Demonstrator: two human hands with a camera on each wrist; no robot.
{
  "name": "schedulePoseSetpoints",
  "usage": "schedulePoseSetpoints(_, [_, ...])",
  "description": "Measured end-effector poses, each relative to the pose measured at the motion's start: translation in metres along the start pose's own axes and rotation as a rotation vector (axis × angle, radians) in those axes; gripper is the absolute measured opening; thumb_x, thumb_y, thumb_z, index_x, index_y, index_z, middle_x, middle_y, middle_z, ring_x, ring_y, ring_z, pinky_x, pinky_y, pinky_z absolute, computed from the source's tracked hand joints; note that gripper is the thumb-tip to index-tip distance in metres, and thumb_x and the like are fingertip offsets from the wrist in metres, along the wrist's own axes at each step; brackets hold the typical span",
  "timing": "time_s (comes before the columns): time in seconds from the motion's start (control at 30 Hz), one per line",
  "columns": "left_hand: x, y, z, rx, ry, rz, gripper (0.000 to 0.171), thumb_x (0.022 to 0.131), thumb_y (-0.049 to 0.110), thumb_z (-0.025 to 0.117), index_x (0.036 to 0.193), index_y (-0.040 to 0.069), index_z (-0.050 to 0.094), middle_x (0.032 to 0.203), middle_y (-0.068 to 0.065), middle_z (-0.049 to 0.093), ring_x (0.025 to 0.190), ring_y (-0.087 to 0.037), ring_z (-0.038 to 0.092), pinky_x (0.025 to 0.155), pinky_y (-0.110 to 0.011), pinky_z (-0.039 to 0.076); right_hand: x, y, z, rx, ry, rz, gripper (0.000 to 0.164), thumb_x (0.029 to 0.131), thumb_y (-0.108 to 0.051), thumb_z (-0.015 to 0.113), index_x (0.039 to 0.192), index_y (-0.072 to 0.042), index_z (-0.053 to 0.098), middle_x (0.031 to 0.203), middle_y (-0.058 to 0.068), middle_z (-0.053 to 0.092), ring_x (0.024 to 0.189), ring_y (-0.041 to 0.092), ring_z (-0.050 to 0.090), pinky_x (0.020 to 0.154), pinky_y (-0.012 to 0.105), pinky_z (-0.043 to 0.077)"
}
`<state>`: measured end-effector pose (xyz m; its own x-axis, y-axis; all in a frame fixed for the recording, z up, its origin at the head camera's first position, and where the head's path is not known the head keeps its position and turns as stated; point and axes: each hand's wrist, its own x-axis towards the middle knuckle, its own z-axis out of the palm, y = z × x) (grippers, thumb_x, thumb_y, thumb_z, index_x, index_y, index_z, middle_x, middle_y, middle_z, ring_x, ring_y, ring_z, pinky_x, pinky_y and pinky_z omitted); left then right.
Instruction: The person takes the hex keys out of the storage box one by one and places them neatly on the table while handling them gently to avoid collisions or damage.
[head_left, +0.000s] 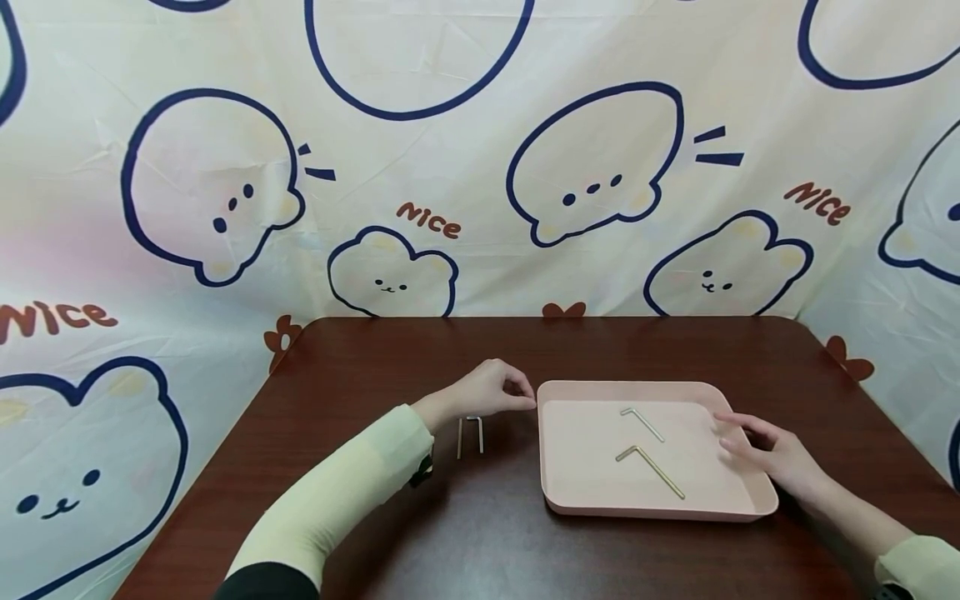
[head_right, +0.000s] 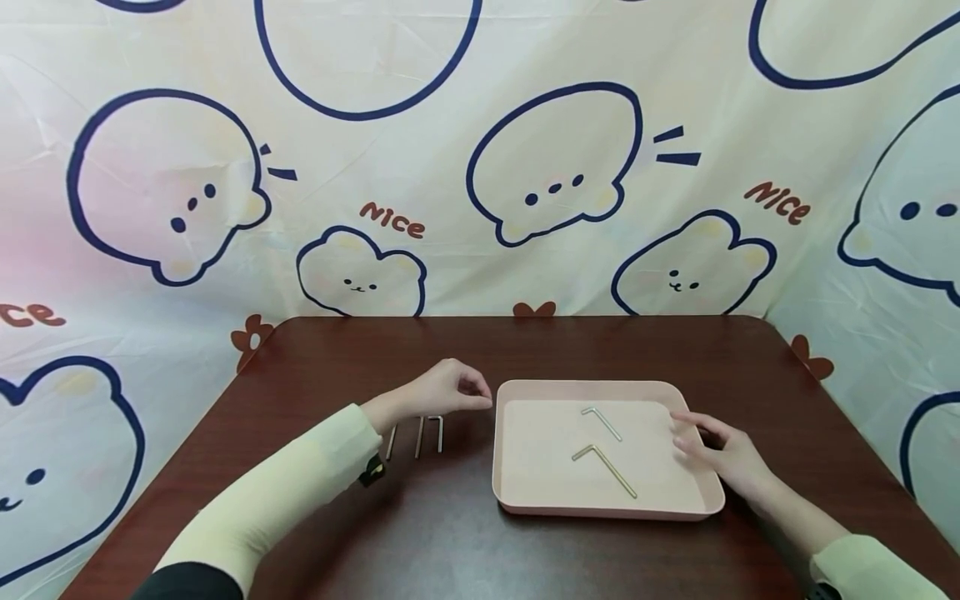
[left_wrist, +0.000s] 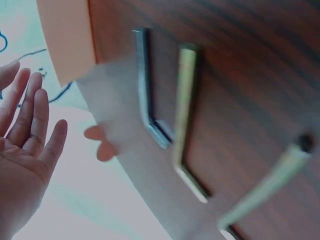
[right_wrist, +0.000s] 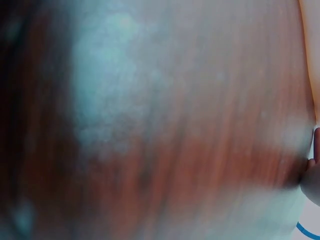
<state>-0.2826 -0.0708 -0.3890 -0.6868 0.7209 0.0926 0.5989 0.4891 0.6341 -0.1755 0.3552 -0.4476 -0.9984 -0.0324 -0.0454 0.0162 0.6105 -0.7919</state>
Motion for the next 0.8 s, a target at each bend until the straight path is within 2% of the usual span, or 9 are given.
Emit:
schedulePoseSetpoints(0.07, [0.004, 0.005, 0.001, 0.005, -0.007, 0.018, 0.004, 0.089, 0.017, 0.072, 0.087, 0.014, 0.075, 0.081, 0.011, 0.067, 0.077, -0.006, 0.058, 0.074, -0.022, 0.048, 0.000, 0.000, 0.000, -0.008, 0.004, -0.001, 0.060, 0.093, -0.038, 0.065, 0.141, -0.005, 0.049, 0.141, 0.022, 0.047, 0.108, -0.004, 0.041, 0.084, 0.030, 0.034])
schedulePoseSetpoints(0.13, [0.008, 0.010, 0.002, 0.003, -0.020, 0.028, 0.004, 0.089, 0.018, 0.072, 0.088, 0.015, 0.075, 0.080, 0.012, 0.067, 0.077, -0.006, 0.058, 0.074, -0.022, 0.048, 0.000, 0.000, 0.000, -0.014, 0.005, -0.001, 0.060, 0.093, -0.038, 0.065, 0.140, -0.004, 0.049, 0.141, 0.023, 0.046, 0.113, 0.005, 0.043, 0.084, 0.030, 0.034])
schedulePoseSetpoints(0.3, [0.018, 0.022, 0.006, -0.004, -0.065, 0.042, 0.004, 0.090, 0.019, 0.072, 0.089, 0.016, 0.074, 0.079, 0.012, 0.066, 0.076, -0.006, 0.058, 0.073, -0.020, 0.049, 0.001, -0.001, 0.000, -0.001, -0.004, -0.001, 0.061, 0.094, -0.038, 0.064, 0.141, -0.002, 0.048, 0.142, 0.025, 0.045, 0.122, 0.033, 0.039, 0.088, 0.041, 0.033])
schedulePoseSetpoints(0.33, [0.020, 0.024, 0.007, -0.004, -0.071, 0.045, 0.004, 0.090, 0.019, 0.072, 0.090, 0.016, 0.074, 0.079, 0.011, 0.066, 0.076, -0.006, 0.058, 0.072, -0.020, 0.049, 0.001, -0.001, 0.000, 0.001, -0.005, -0.003, 0.061, 0.094, -0.037, 0.064, 0.140, -0.002, 0.048, 0.141, 0.025, 0.045, 0.122, 0.033, 0.040, 0.089, 0.043, 0.033])
schedulePoseSetpoints(0.47, [0.027, 0.031, 0.011, 0.009, -0.090, 0.051, 0.004, 0.090, 0.020, 0.072, 0.089, 0.017, 0.074, 0.077, 0.012, 0.066, 0.075, -0.007, 0.056, 0.068, -0.020, 0.047, 0.001, -0.001, -0.001, -0.006, 0.003, -0.013, 0.059, 0.093, -0.037, 0.065, 0.140, -0.003, 0.049, 0.140, 0.024, 0.047, 0.115, 0.013, 0.044, 0.088, 0.040, 0.033])
schedulePoseSetpoints(0.53, [0.030, 0.035, 0.014, 0.017, -0.096, 0.056, 0.004, 0.089, 0.020, 0.072, 0.089, 0.017, 0.074, 0.077, 0.012, 0.065, 0.076, -0.006, 0.056, 0.068, -0.020, 0.046, 0.001, -0.001, -0.001, -0.010, 0.005, -0.015, 0.059, 0.093, -0.037, 0.065, 0.140, -0.003, 0.050, 0.140, 0.023, 0.047, 0.113, 0.007, 0.043, 0.087, 0.038, 0.033])
schedulePoseSetpoints(0.6, [0.033, 0.038, 0.016, 0.022, -0.104, 0.059, 0.004, 0.089, 0.021, 0.073, 0.089, 0.016, 0.074, 0.077, 0.012, 0.065, 0.077, -0.005, 0.055, 0.070, -0.020, 0.045, 0.000, 0.000, -0.001, 0.002, 0.002, -0.016, 0.059, 0.093, -0.036, 0.065, 0.140, -0.003, 0.049, 0.141, 0.024, 0.046, 0.117, 0.013, 0.044, 0.090, 0.042, 0.033])
schedulePoseSetpoints(0.73, [0.039, 0.042, 0.021, 0.031, -0.109, 0.078, 0.005, 0.088, 0.021, 0.073, 0.089, 0.016, 0.074, 0.077, 0.013, 0.065, 0.077, -0.003, 0.056, 0.072, -0.019, 0.044, 0.001, -0.001, -0.001, 0.017, -0.003, -0.017, 0.060, 0.094, -0.035, 0.065, 0.140, -0.001, 0.048, 0.141, 0.027, 0.044, 0.124, 0.037, 0.038, 0.092, 0.051, 0.031])
schedulePoseSetpoints(0.8, [0.041, 0.044, 0.023, 0.032, -0.106, 0.091, 0.006, 0.088, 0.020, 0.073, 0.089, 0.015, 0.074, 0.077, 0.013, 0.065, 0.078, -0.002, 0.057, 0.074, -0.019, 0.044, 0.001, -0.001, 0.000, 0.008, 0.000, -0.017, 0.060, 0.094, -0.036, 0.065, 0.140, -0.001, 0.048, 0.141, 0.026, 0.045, 0.123, 0.036, 0.039, 0.091, 0.048, 0.032])
